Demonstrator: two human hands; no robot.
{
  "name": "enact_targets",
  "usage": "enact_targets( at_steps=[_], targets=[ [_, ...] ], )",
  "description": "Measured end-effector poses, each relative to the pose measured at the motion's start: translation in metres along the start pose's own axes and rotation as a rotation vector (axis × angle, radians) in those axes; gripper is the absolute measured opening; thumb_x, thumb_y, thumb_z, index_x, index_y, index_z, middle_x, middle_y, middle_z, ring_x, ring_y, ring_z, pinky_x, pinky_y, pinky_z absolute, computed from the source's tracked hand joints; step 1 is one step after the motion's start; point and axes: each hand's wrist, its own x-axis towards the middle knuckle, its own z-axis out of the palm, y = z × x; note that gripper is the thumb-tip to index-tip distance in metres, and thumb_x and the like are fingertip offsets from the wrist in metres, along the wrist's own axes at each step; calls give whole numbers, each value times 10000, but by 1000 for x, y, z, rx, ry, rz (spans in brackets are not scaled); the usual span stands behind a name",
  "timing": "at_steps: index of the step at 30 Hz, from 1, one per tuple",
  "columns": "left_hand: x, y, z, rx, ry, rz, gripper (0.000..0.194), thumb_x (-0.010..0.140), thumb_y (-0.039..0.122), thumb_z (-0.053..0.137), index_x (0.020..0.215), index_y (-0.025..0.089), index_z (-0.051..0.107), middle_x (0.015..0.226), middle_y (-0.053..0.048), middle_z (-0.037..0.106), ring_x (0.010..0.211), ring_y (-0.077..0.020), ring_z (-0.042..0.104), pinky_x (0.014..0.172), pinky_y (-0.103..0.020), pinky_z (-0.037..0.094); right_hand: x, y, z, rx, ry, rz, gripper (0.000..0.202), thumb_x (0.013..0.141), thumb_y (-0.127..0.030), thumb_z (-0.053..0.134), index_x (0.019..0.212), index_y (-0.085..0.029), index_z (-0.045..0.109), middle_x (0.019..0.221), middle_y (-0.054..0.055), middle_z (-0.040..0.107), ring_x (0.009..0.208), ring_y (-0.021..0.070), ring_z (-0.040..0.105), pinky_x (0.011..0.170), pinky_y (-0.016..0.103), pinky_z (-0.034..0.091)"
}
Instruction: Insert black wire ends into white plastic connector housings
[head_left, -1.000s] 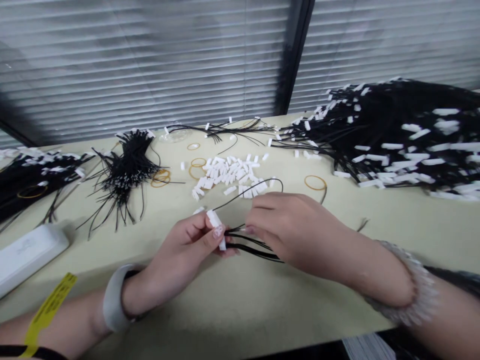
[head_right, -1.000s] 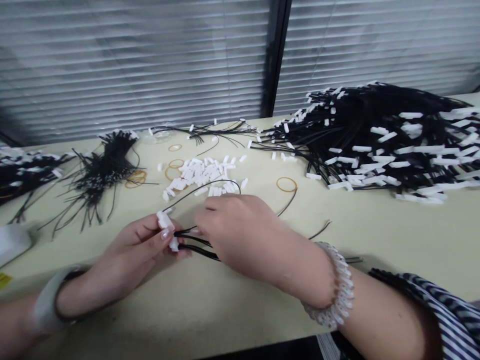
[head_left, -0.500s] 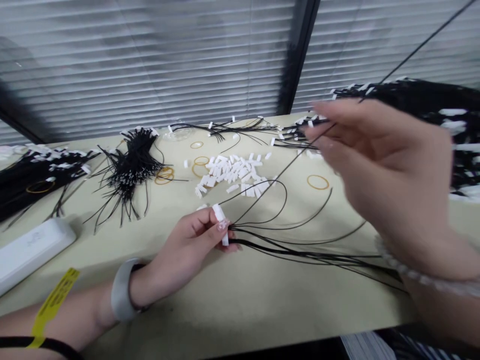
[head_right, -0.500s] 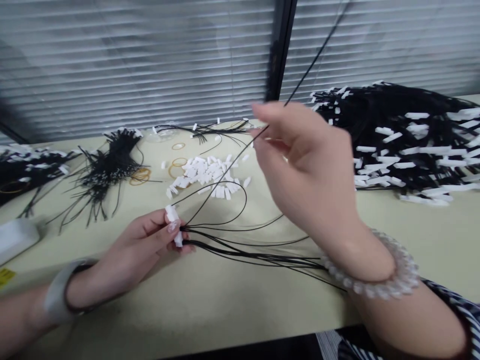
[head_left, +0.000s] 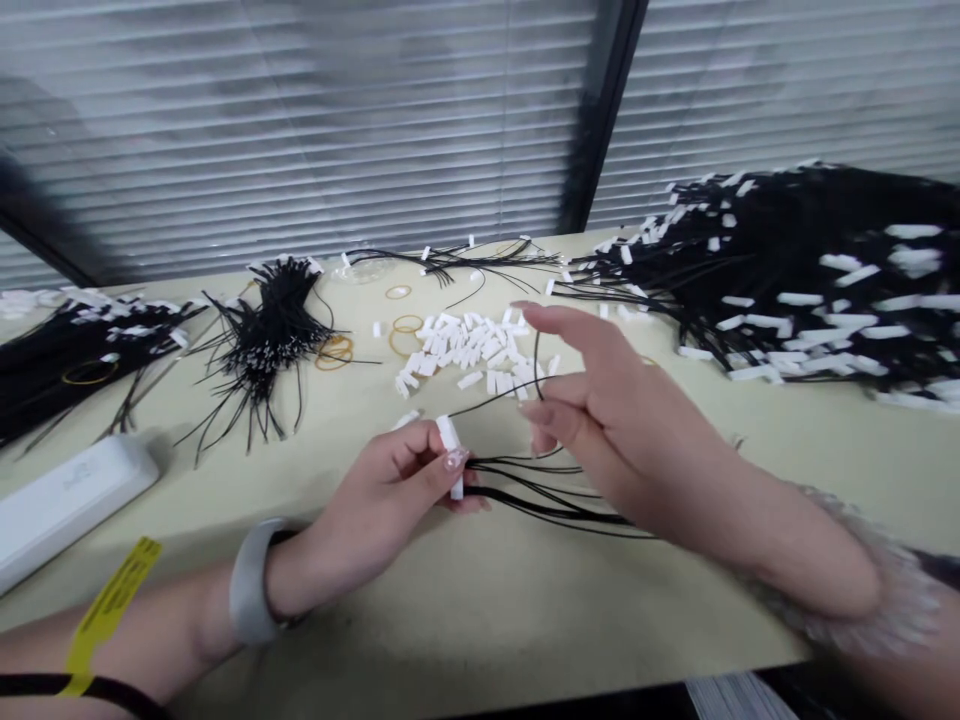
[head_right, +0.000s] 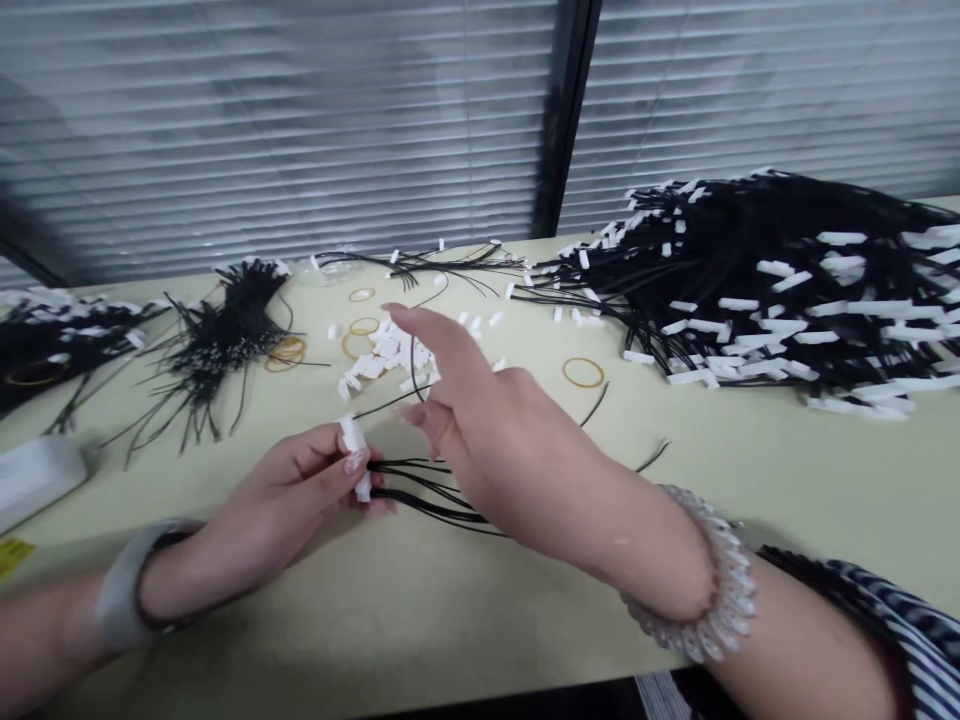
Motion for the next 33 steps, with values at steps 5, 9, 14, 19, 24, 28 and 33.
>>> enact_targets(
  at_steps=[5,9,14,19,24,28,33],
  targets=[
    [1,1,1,3,4,-10,126,774,259,623,743,140,596,727,1,590,650,-103,582,695,-292,546,1,-2,-4,160,142,112,258,864,-142,454,1094,-199,557,893,1,674,688,85,620,635,209,504],
    [1,2,2,42,6,-21,139,778,278,616,746,146,593,717,4,586,671,-110,584,688,-280,544,2,-5,-10,242,223,180,167,826,-253,554,965,-209,635,876,-7,691,712,101,634,596,200,510],
    [0,2,1,63,9,-12,146,775,288,619,734,150,590,700,23,565,635,-96,580,672,-264,541,1,-8,-7,325,4,144,281,849,-175,497,1121,-222,549,756,-61,689,558,57,587,549,173,470],
    [-1,7,4,122,7,-16,161,775,290,612,709,148,573,700,20,564,642,-104,578,666,-265,535,1,-8,-1,202,-94,54,112,827,-176,527,787,-196,630,682,-55,626,616,49,545,587,158,405],
    [-1,10,6,192,5,12,167,780,292,594,699,151,556,694,16,564,646,-109,572,642,-251,529,-1,-7,3,133,-82,68,81,805,-159,539,754,-188,595,594,-81,580,523,27,476,527,158,334],
    [-2,8,6,228,-34,20,156,794,277,573,708,149,550,683,18,552,659,-106,556,650,-250,532,-3,-8,9,71,-163,74,129,822,-188,502,724,-182,586,596,-61,571,538,49,474,538,196,314],
    [-2,7,5,234,-70,13,164,812,275,546,707,150,531,679,24,527,672,-107,547,665,-261,534,-2,-8,13,26,-179,95,162,838,-189,464,749,-163,596,612,-25,575,561,77,487,554,220,313]
  ],
)
